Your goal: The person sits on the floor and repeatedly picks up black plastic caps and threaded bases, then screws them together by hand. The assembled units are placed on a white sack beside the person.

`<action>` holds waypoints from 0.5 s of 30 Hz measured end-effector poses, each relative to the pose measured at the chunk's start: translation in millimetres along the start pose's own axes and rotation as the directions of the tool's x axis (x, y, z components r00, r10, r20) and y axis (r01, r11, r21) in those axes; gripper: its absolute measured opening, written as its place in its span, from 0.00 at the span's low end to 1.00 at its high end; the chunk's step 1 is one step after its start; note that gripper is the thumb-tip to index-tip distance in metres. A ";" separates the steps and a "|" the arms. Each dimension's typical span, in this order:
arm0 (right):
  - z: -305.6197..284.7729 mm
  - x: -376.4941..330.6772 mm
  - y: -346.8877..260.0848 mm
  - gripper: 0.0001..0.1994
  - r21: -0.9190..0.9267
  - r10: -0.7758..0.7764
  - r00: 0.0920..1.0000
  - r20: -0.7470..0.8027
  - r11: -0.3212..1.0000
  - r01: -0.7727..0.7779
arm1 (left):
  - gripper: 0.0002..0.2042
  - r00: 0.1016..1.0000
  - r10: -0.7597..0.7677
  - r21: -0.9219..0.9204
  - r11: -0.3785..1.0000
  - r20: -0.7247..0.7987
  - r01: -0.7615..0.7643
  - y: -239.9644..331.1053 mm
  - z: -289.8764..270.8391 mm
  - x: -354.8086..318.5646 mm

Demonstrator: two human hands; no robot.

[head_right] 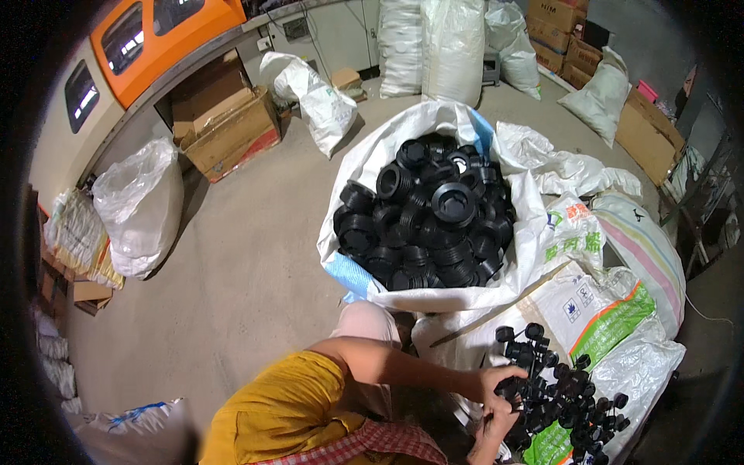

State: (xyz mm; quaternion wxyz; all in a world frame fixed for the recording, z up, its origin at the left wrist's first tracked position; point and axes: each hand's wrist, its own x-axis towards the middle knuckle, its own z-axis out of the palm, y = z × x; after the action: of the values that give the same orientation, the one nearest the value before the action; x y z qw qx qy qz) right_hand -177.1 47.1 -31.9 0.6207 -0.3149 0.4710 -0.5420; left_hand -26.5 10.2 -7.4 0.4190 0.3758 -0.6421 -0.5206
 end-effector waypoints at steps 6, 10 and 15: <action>-34.9 -7.0 -15.7 0.08 -0.161 -0.093 0.995 0.034 0.982 0.097 | 0.23 0.871 -0.481 -0.429 0.769 0.100 0.474 24.3 -13.5 7.8; -28.5 -9.9 -28.1 0.22 -0.466 -0.374 0.926 0.045 0.812 0.351 | 0.22 0.864 -0.383 -0.642 0.581 0.328 0.501 8.9 -22.9 2.2; 12.5 -34.4 -100.8 0.13 -0.774 -0.261 0.770 0.582 0.111 0.623 | 0.29 0.847 0.440 -0.074 0.895 0.298 -0.439 -26.1 -17.2 -13.7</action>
State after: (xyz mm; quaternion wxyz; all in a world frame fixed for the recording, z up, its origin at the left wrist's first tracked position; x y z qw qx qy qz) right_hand -202.4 57.3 71.8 0.1733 -0.8237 0.4754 -0.2557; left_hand -4.3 12.1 -33.2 0.4223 0.1329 -0.7674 -0.4638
